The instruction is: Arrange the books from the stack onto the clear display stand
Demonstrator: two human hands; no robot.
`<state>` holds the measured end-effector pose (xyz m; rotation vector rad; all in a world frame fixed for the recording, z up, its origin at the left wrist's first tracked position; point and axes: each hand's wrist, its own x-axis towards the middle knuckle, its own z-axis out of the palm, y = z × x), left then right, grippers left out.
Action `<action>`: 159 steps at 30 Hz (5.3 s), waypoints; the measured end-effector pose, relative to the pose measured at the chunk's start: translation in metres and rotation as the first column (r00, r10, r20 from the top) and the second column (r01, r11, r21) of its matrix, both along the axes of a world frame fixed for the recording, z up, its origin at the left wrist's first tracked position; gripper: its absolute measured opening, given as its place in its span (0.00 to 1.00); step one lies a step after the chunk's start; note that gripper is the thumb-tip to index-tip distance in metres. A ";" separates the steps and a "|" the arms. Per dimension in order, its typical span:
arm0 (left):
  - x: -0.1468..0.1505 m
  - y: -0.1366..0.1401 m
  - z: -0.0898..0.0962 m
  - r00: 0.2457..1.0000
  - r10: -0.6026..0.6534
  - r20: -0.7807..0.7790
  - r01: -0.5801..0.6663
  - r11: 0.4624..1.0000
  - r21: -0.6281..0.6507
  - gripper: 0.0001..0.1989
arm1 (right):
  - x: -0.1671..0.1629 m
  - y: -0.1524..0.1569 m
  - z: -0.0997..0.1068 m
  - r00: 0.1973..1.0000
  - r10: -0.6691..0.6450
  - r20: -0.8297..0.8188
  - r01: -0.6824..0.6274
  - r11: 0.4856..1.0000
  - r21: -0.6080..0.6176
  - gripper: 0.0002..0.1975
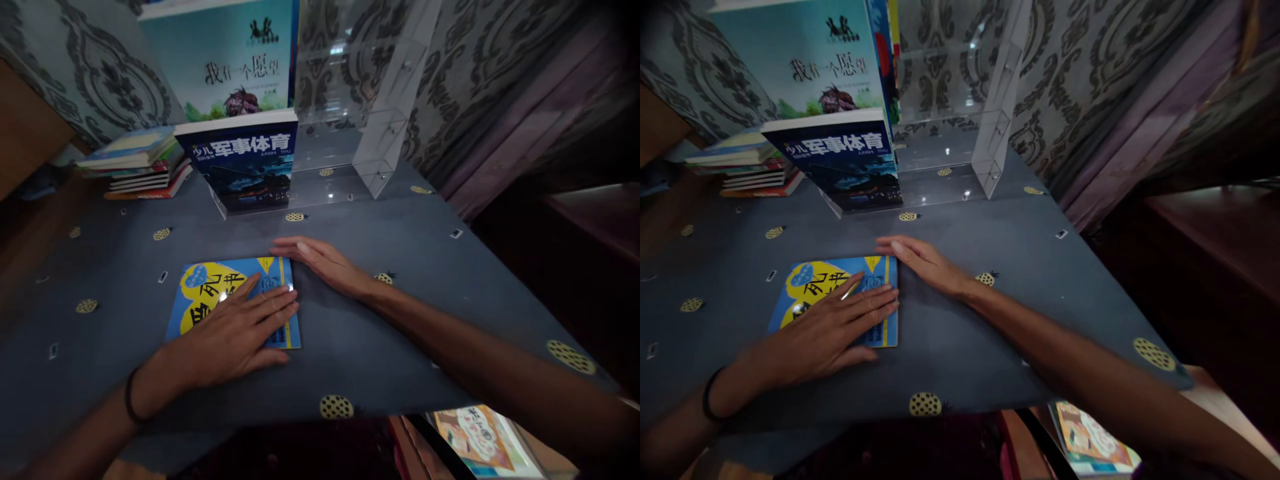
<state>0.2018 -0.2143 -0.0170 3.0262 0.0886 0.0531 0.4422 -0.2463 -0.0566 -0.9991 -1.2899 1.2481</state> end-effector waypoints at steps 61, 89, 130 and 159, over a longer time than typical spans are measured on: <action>-0.071 0.093 0.045 0.609 0.680 0.408 -0.593 0.732 -0.335 0.23 | -0.042 0.013 0.042 0.950 -0.217 0.223 0.232 0.972 -0.041 0.21; -0.041 0.022 -0.034 0.832 0.543 0.115 -0.543 0.839 -0.034 0.21 | -0.064 0.019 -0.002 0.279 -0.164 0.946 -0.326 0.910 0.255 0.30; -0.056 0.021 -0.001 0.930 0.281 0.238 -0.279 0.959 -0.042 0.21 | -0.015 -0.006 -0.002 0.956 -0.228 0.187 0.224 0.974 0.045 0.24; -0.003 -0.001 -0.015 1.000 0.011 0.023 -0.010 1.000 -0.024 0.24 | -0.016 -0.010 -0.005 0.868 -0.238 0.435 0.167 0.966 0.196 0.30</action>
